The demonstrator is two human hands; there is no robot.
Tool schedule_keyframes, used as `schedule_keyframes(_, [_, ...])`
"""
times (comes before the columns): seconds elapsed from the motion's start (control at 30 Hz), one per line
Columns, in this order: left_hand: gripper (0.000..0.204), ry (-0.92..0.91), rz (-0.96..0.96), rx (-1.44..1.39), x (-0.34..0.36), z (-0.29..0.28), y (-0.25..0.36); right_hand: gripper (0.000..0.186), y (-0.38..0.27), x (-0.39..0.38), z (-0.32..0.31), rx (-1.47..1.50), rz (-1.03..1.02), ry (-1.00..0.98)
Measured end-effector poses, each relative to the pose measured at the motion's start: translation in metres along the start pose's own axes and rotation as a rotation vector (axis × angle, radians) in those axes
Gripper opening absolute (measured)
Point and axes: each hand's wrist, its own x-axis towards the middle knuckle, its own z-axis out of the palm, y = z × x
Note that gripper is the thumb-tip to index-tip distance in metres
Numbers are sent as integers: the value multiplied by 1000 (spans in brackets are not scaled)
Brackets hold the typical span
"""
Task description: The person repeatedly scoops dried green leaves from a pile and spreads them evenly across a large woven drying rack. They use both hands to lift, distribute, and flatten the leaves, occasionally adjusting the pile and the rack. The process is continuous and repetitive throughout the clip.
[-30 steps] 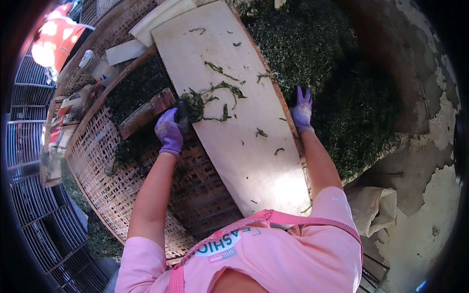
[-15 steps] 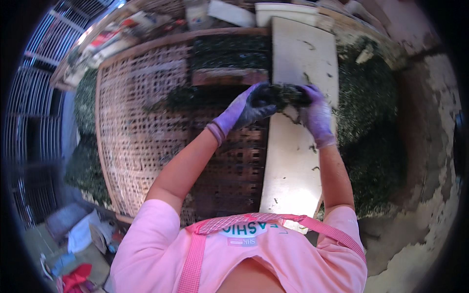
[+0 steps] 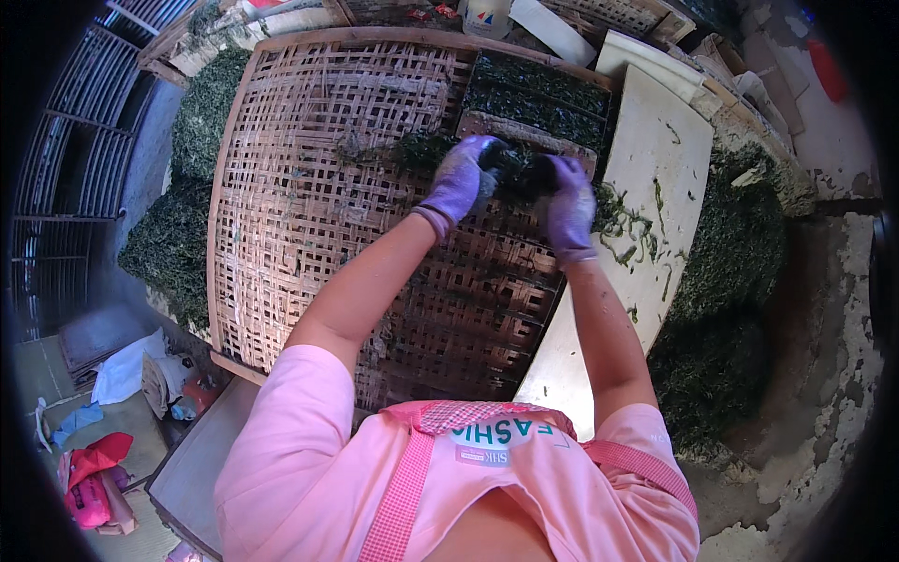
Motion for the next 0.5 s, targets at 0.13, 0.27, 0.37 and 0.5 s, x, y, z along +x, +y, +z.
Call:
schedule_keyframes(0.13, [43,133,106,430,-16,-25,-6,53,-24,0,-50,-326,95,-20])
schedule_keyframes(0.27, [60,-309,271,706,-27,-5,10,51,-26,-35,-13,-614,-241,-173])
schedule_keyframes(0.37, [59,-301,362,967,-38,-31,-18,55,-32,-35,-34,-681,-129,-202])
schedule_keyframes(0.5, [45,-119,514,643,-35,-34,29,64,-56,-38,-27,-505,-98,-361])
